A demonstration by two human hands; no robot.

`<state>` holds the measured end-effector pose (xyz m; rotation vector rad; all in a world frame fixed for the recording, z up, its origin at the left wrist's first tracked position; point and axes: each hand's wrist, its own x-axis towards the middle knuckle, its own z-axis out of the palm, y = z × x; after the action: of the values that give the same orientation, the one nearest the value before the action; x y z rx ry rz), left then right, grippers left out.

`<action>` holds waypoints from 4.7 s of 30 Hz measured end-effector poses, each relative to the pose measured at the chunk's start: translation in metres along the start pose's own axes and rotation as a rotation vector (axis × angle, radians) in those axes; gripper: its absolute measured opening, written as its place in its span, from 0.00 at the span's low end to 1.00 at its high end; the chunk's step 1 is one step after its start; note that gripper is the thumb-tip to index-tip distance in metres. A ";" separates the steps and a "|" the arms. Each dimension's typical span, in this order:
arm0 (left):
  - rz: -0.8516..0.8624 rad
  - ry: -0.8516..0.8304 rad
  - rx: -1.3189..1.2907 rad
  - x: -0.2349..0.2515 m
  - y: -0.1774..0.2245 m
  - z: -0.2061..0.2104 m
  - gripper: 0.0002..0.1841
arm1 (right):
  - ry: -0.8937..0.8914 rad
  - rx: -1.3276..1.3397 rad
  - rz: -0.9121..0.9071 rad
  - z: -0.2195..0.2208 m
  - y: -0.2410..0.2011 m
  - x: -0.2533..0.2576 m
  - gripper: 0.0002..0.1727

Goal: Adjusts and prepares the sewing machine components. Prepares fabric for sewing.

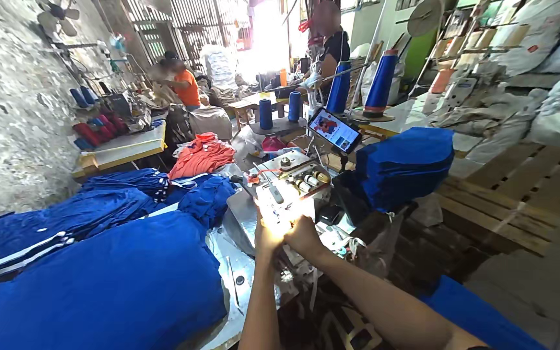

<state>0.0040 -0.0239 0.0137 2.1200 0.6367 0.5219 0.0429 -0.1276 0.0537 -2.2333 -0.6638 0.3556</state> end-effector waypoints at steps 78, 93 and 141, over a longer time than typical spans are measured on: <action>-0.157 0.118 -0.256 -0.003 0.022 0.000 0.12 | -0.137 1.221 0.481 0.001 -0.041 -0.016 0.09; 0.117 0.238 -0.215 -0.005 -0.005 -0.009 0.43 | -0.467 0.775 0.037 -0.061 0.124 -0.065 0.12; 0.111 -0.241 -0.425 -0.167 -0.037 0.043 0.09 | -0.433 1.199 -0.239 0.008 0.172 -0.094 0.13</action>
<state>-0.1124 -0.1319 -0.0636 1.7822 0.2452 0.4102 0.0214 -0.2737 -0.0751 -0.9316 -0.6631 0.8511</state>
